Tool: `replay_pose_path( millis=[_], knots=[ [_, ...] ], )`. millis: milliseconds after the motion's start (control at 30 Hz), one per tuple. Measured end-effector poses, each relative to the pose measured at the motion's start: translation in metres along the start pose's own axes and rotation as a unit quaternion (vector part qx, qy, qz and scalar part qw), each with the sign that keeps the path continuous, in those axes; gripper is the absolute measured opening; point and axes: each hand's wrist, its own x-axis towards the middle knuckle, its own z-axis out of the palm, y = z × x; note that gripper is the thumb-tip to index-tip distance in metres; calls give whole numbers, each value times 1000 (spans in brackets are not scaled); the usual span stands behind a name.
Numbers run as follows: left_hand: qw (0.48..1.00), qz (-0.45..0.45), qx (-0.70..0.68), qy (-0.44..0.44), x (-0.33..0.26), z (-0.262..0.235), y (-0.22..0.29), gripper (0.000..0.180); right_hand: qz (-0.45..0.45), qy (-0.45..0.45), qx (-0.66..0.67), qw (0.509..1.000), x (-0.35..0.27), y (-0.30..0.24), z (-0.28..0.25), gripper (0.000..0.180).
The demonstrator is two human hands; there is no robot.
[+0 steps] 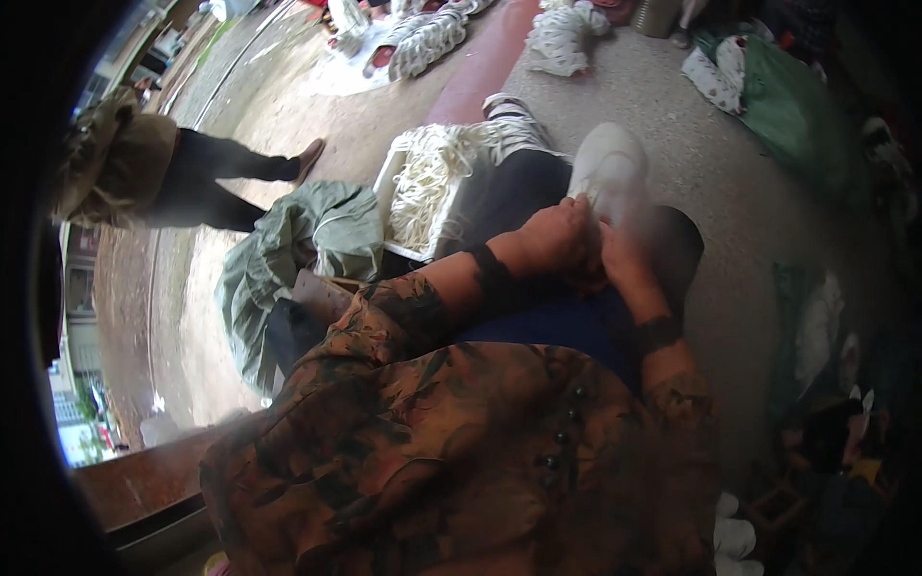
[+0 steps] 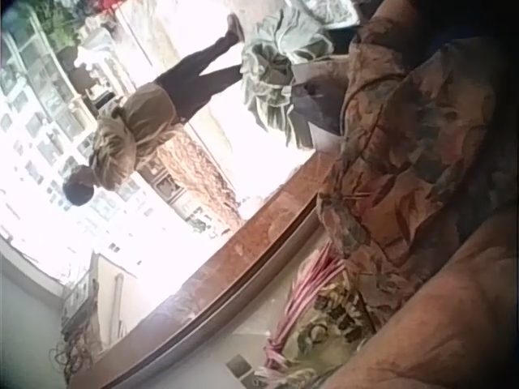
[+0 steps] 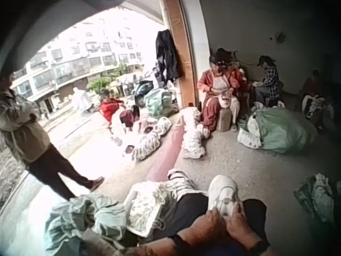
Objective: Lacing multiple pairs of white athletic shoes in a manufacturing environment.
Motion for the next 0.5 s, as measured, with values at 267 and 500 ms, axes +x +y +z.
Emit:
replay_pose_path(
  millis=[267,500],
  knots=[
    [792,-247,-542,134,-14,-10,-165,29,129,160,66,976,-17,57,-57,37],
    [914,-330,-182,153,-34,68,-302,63,185,139,19,973,-24,87,-41,38]
  ],
)
